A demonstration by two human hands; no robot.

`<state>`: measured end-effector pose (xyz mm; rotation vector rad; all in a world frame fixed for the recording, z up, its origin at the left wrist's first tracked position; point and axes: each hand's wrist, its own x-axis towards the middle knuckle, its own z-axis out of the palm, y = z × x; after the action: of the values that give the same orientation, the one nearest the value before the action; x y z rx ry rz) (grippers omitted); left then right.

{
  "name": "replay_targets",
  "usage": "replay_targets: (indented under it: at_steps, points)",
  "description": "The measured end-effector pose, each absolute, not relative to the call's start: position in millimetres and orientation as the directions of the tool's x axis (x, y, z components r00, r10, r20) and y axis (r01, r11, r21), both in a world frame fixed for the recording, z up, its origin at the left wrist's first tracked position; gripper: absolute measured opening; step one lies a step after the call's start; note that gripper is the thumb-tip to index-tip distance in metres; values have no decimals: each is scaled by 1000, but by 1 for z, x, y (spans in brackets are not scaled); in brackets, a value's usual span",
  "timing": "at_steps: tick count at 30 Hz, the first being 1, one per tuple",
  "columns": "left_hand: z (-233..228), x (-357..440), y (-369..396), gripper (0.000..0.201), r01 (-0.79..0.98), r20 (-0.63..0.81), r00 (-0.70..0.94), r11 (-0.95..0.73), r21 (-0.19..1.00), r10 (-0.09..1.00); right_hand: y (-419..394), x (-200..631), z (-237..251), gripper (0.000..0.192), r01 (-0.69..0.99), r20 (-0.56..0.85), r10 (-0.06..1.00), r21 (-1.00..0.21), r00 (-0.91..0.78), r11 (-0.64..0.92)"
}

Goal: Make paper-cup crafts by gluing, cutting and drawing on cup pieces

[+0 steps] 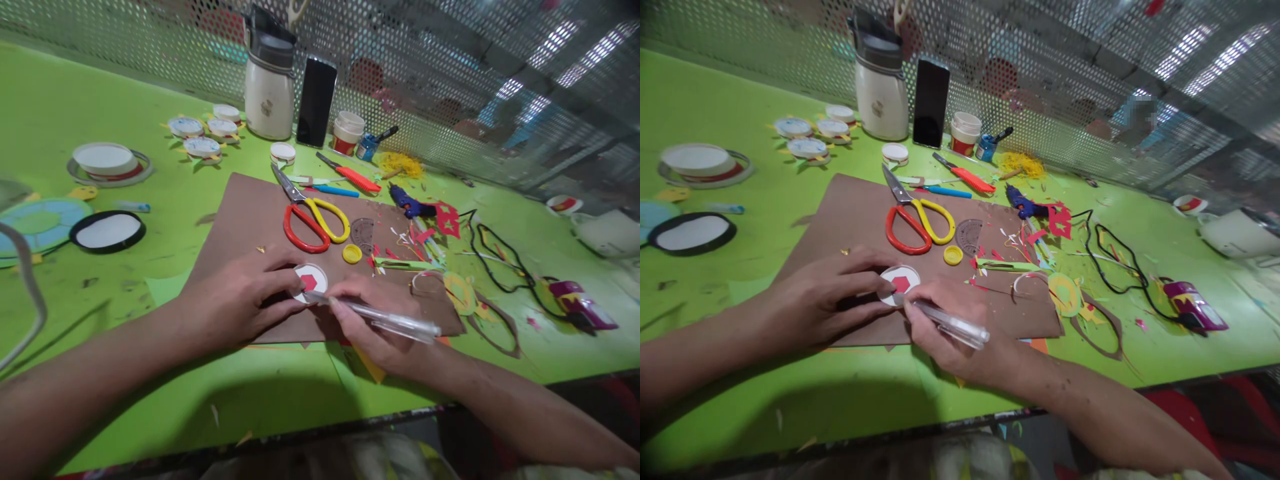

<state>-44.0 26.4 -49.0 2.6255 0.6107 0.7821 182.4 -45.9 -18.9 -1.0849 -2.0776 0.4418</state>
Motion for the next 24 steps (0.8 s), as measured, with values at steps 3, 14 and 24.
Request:
replay_targets:
  at_steps: [3, 14, 24]
  points:
    - [-48, -43, 27, 12, 306, 431, 756, -848, 433, 492, -46, 183, -17, 9, 574, 458, 816, -583, -354, 576]
    - [-48, -45, 27, 16, 306, 426, 768, -858, 413, 479, -46, 186, -13, 9, 610, 442, 829, -567, -341, 554]
    - [-47, -43, 27, 15, 294, 409, 776, -848, 441, 481, -50, 192, -17, 10, 633, 467, 866, -618, -182, 466]
